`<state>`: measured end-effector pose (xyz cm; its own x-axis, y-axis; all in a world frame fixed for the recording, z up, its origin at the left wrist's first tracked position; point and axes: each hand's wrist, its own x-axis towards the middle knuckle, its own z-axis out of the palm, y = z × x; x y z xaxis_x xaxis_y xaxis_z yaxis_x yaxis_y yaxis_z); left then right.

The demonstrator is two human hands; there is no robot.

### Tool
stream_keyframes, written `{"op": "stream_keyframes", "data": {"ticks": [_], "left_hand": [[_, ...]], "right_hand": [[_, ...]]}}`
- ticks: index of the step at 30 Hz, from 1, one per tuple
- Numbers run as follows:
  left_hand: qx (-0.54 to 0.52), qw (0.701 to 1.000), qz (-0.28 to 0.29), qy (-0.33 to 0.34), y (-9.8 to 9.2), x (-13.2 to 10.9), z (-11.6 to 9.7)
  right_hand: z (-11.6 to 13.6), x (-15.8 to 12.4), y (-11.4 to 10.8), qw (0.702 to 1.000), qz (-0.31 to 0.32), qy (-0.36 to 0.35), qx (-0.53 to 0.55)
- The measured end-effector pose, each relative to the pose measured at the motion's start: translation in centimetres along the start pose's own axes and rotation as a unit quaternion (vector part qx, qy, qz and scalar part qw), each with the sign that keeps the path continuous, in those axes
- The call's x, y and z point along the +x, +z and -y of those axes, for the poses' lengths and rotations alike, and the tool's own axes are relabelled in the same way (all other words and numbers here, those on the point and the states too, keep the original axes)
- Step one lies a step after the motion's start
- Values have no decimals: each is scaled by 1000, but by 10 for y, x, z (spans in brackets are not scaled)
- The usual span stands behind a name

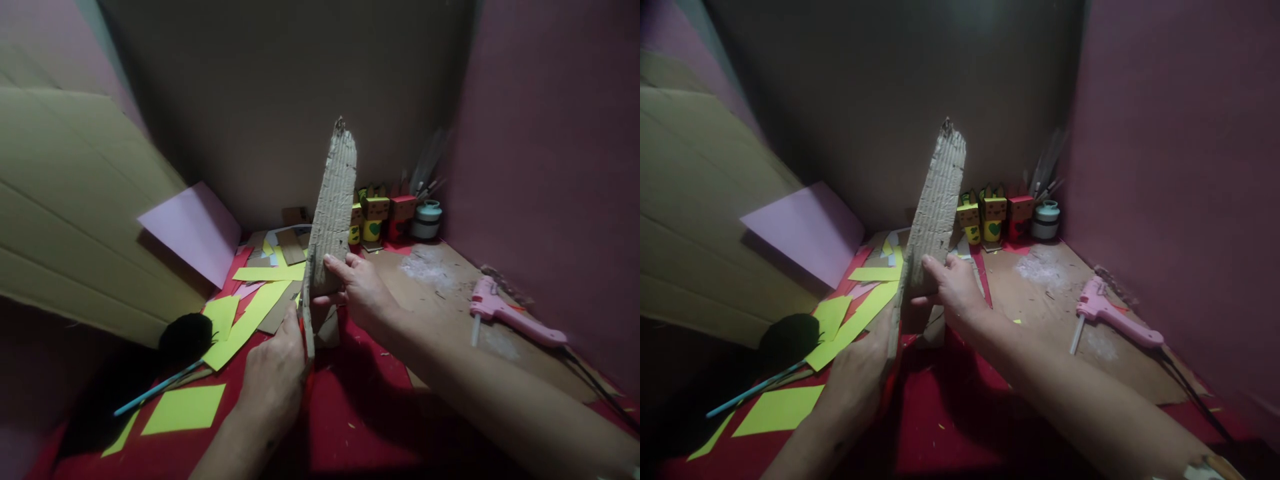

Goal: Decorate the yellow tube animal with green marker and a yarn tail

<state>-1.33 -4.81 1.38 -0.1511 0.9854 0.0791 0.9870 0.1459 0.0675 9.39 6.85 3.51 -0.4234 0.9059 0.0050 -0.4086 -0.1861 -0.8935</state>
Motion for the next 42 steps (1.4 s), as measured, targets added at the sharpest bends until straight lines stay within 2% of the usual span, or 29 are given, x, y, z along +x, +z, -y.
{"op": "stream_keyframes", "data": {"ticks": [3,8,12,17,23,27,30,33,37,42], "left_hand": [[-28,999,20,3,-5,-1,-1],[-71,997,7,9,-2,0,2],[-113,993,-3,23,1,-3,8],[-133,989,-10,67,2,-9,10],[-161,986,-44,4,-4,-8,0],[-113,993,-31,1,-7,-5,-1],[-59,998,-16,-16,-4,-2,2],[-47,999,1,-14,0,0,6],[-85,996,-3,7,0,0,8],[-169,985,-24,9,-13,1,4]], "right_hand": [[-4,0,-2,1000,1,-7,4],[-5,0,-2,1000,-8,8,20],[12,3,-3,997,3,45,55],[30,12,-5,997,0,38,61],[25,11,-2,999,5,37,35],[25,8,0,999,0,35,33],[26,8,1,999,-5,37,37],[25,9,1,999,-7,33,40],[25,9,2,999,-8,33,38],[24,7,5,999,3,27,38]]}}
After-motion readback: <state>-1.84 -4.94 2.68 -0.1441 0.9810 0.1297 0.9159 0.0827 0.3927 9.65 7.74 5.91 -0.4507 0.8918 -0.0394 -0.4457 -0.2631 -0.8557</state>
